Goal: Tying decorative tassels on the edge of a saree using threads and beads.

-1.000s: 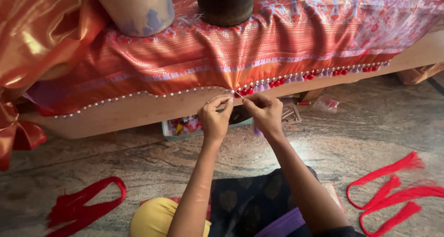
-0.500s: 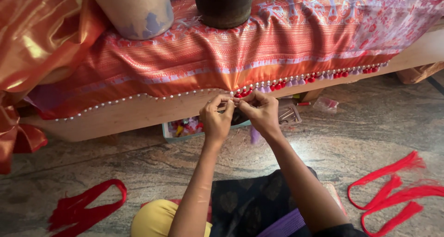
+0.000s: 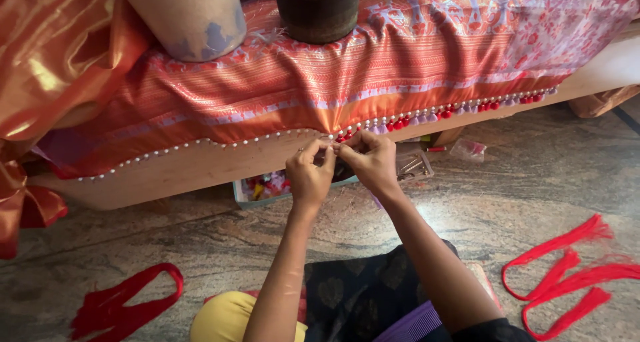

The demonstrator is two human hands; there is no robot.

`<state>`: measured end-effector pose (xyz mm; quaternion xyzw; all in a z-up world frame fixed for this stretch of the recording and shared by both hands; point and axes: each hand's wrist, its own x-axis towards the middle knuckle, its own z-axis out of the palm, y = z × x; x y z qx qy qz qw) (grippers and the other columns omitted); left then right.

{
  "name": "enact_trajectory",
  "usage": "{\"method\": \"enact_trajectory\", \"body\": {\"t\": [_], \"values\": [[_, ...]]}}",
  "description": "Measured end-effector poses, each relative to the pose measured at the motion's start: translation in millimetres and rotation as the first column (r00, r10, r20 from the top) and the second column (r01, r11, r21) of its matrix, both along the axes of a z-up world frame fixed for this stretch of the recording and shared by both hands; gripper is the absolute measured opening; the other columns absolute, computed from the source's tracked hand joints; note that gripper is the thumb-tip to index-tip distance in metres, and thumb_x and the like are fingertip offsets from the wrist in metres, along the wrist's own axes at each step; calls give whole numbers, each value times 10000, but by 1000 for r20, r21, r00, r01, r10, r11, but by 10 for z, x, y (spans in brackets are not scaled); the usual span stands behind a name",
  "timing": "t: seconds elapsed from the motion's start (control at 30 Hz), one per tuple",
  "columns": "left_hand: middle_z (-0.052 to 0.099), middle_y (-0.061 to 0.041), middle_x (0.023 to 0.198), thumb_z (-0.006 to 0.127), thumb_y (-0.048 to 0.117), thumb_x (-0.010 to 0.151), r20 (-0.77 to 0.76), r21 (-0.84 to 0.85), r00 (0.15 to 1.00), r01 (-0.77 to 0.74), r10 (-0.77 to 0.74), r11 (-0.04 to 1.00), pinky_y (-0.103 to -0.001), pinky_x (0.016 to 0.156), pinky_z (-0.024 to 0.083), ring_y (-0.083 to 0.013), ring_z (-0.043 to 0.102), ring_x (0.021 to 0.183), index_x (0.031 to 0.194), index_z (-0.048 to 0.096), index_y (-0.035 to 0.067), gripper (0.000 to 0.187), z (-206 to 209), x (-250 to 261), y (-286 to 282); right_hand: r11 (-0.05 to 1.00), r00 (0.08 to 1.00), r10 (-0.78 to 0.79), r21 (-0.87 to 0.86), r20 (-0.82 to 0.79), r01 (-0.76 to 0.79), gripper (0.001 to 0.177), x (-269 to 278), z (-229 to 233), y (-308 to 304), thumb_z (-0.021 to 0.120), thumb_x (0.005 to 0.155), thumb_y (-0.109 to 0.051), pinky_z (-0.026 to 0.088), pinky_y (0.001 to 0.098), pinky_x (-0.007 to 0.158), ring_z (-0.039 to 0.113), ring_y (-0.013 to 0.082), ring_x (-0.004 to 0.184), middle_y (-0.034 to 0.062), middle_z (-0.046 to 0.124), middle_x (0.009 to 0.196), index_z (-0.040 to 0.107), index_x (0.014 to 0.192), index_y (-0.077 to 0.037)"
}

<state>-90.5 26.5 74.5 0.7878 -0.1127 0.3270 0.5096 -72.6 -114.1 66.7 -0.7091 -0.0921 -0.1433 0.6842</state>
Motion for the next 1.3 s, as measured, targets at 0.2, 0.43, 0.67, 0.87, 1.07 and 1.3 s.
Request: {"method": "enact_trajectory", "body": {"t": [0.2, 0.43, 0.67, 0.87, 1.07, 1.3], "values": [[707, -173, 762, 739, 101, 877, 121, 251, 984, -155, 128, 956, -477, 619, 527, -368, 699, 713, 871, 695, 57, 63, -42, 3, -11, 992, 996, -81, -95, 30, 83, 122, 47, -73, 69, 786, 871, -93, 544, 212, 598, 654, 28, 661, 51, 751, 728, 755, 871, 26], [718, -158, 839, 701, 67, 916, 224, 415, 970, -179, 90, 892, -464, 663, 553, -346, 705, 735, 869, 624, 42, 94, -22, -33, -9, 967, 996, -45, -248, 77, 63, 173, 112, -194, 70, 714, 922, -96, 559, 222, 696, 718, 68, 784, 59, 782, 850, 763, 1043, 17], [752, -145, 1023, 702, 67, 888, 282, 430, 958, -175, 53, 886, -425, 785, 572, -328, 717, 890, 880, 649, 19, 72, 1, -59, -15, 999, 1000, -3, 34, -6, 3, 224, 34, -267, 122, 641, 924, -4, 584, 236, 785, 726, 101, 897, 71, 770, 995, 678, 1145, 0], [717, -170, 895, 737, 73, 850, 134, 351, 979, -191, 153, 917, -500, 769, 505, -369, 683, 910, 925, 714, 8, 102, -241, -347, -178, 995, 994, 89, -56, 69, -85, 156, -53, 115, 125, 668, 972, -23, 603, 251, 800, 740, 144, 929, 79, 705, 988, 695, 1124, 0], [703, -156, 1083, 703, 61, 833, 168, 245, 905, 347, -392, 905, -465, 955, 524, -347, 665, 1056, 1068, 645, 53, 242, -213, -1696, -584, 934, 964, 40, -354, 262, 58, 96, 84, 16, -48, 699, 957, -78, 532, 296, 690, 683, 167, 788, 95, 695, 923, 741, 1027, -27], [702, -107, 1038, 836, 191, 838, -316, -561, 624, 485, -715, 671, -341, 883, 573, -211, 711, 989, 1130, 641, 48, 380, -1390, -2602, -1336, 888, 955, -10, -436, 295, 144, 125, 317, -191, -38, 735, 943, -137, 501, 349, 646, 650, 230, 699, 131, 696, 866, 747, 1006, -30]]}}
